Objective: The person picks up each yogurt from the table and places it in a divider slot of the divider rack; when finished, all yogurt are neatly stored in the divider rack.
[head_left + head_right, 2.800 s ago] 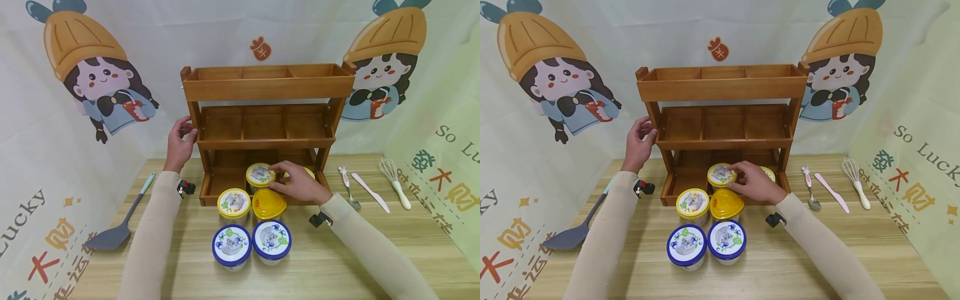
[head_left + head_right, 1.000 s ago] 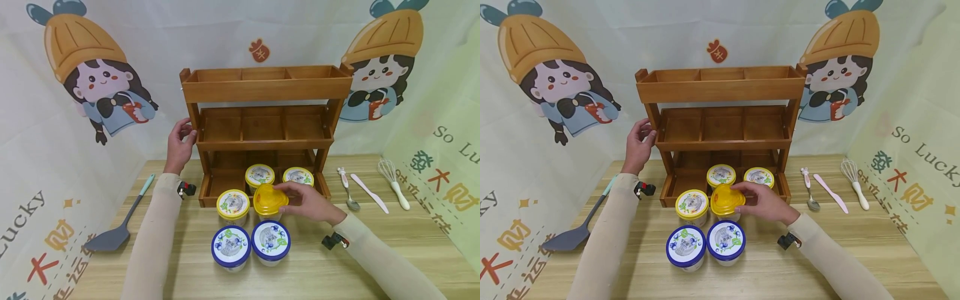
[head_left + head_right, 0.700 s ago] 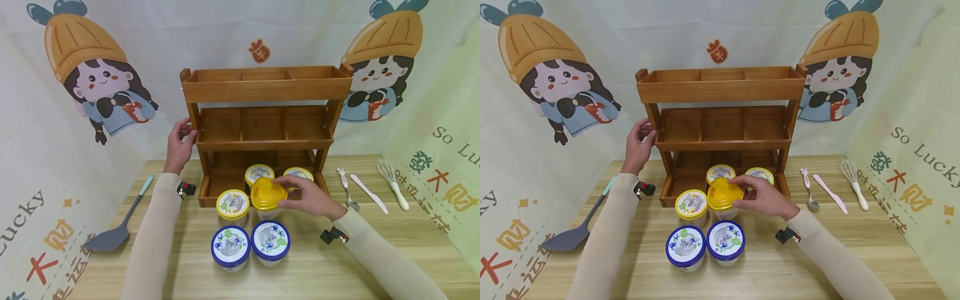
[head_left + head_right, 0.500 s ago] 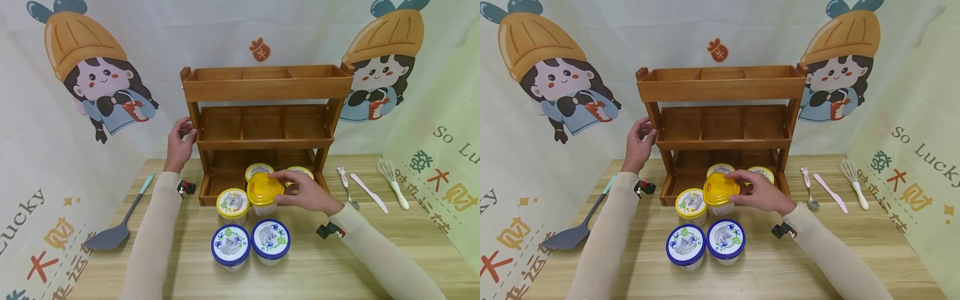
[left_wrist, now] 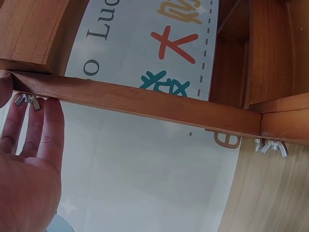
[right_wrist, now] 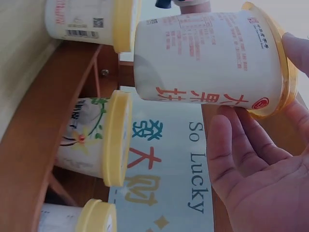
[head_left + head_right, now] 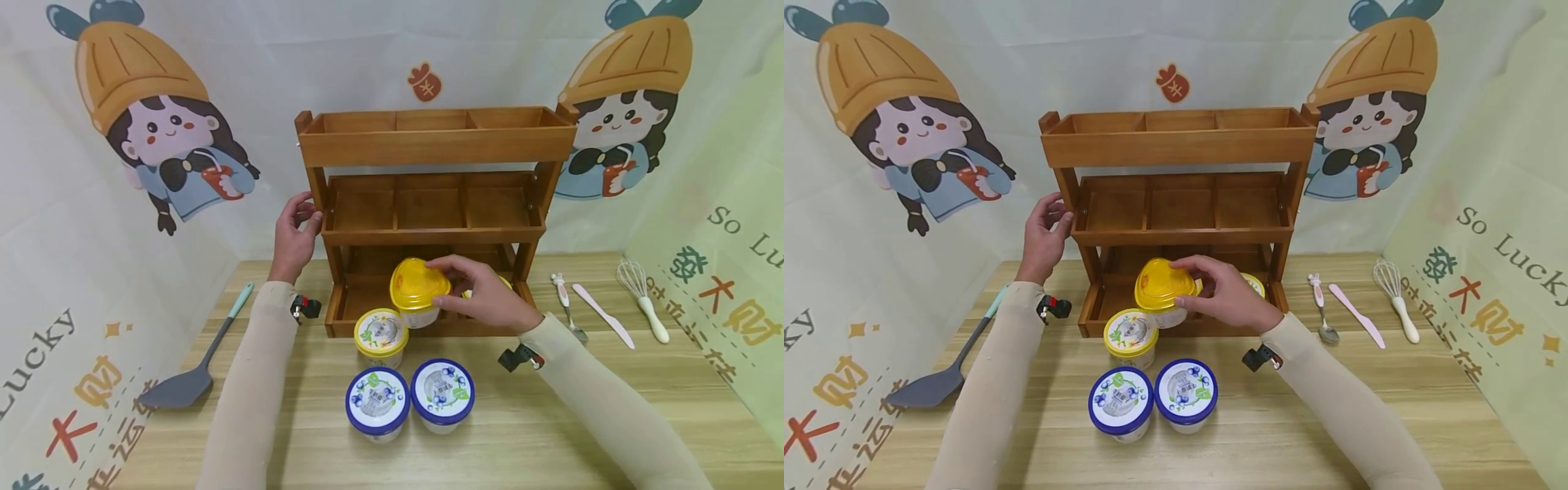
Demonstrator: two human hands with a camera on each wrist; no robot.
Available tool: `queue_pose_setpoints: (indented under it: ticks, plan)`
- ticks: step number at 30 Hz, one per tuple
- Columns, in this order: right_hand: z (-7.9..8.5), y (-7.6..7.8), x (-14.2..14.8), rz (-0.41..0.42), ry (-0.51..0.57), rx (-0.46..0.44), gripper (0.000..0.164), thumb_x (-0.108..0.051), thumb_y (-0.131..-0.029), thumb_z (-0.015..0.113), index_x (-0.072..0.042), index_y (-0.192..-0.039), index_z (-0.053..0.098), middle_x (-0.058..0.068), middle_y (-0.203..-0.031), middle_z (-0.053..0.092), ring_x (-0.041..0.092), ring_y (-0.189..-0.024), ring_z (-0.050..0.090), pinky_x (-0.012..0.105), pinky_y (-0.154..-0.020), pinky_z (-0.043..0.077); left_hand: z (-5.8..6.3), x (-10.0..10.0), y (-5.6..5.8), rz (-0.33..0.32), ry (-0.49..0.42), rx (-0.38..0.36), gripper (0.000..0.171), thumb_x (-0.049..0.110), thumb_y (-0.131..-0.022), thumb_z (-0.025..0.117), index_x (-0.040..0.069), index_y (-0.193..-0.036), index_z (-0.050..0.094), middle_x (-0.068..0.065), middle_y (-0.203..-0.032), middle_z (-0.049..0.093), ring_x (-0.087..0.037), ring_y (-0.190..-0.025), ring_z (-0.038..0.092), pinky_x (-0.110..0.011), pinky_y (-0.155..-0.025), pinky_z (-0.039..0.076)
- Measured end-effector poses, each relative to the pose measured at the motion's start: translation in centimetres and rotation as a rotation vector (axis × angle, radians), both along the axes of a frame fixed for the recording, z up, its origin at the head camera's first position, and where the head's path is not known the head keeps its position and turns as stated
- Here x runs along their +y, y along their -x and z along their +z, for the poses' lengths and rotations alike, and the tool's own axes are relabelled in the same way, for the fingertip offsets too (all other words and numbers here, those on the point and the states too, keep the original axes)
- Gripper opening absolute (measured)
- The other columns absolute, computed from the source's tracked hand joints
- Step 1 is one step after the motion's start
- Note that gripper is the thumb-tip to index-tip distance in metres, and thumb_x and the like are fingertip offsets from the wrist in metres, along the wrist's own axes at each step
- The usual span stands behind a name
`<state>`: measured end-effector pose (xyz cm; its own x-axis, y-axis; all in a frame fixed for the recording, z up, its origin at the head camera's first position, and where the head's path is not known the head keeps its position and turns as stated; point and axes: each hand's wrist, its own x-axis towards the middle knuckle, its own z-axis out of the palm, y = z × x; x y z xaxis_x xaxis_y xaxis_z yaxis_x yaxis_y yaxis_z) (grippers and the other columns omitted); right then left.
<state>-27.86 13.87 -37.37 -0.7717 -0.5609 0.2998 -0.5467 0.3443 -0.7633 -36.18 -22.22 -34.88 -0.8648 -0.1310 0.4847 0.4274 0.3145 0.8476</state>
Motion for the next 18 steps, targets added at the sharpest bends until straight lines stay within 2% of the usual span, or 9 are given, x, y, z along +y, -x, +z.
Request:
queue_pose_setpoints:
  ticks: [7,13,18]
  plan:
    - [0.3,1.3,-1.5,0.012,0.043,0.027,0.055,-0.023,-0.098,0.078,-0.018,-0.149,0.057,0.004,-0.139,0.064,0.029,-0.119,0.065,0.033,-0.09,0.063,0.0,-0.1,0.1,0.013,0.0,0.002,0.043,0.01,-0.109,0.058,0.007,-0.152,0.052,-0.02,-0.132,0.057,-0.034,-0.129,0.059,-0.037,-0.105,0.057]
    - [0.0,2.2,-3.2,0.029,0.067,0.037,0.058,-0.025,-0.098,0.079,-0.017,-0.15,0.057,0.005,-0.147,0.06,0.026,-0.128,0.063,0.039,-0.095,0.062,0.0,-0.1,0.0,0.002,-0.001,0.0,0.043,0.009,-0.109,0.058,0.007,-0.151,0.052,-0.019,-0.131,0.058,-0.035,-0.13,0.06,-0.047,-0.111,0.054]
    - [-0.6,3.0,-4.6,0.059,0.083,0.063,0.058,-0.023,-0.097,0.079,-0.016,-0.15,0.056,0.006,-0.15,0.059,0.027,-0.13,0.062,0.046,-0.098,0.061,0.0,0.0,-0.1,0.0,0.001,-0.005,0.043,0.01,-0.109,0.057,0.008,-0.151,0.052,-0.018,-0.13,0.058,-0.034,-0.13,0.06,-0.045,-0.11,0.056]
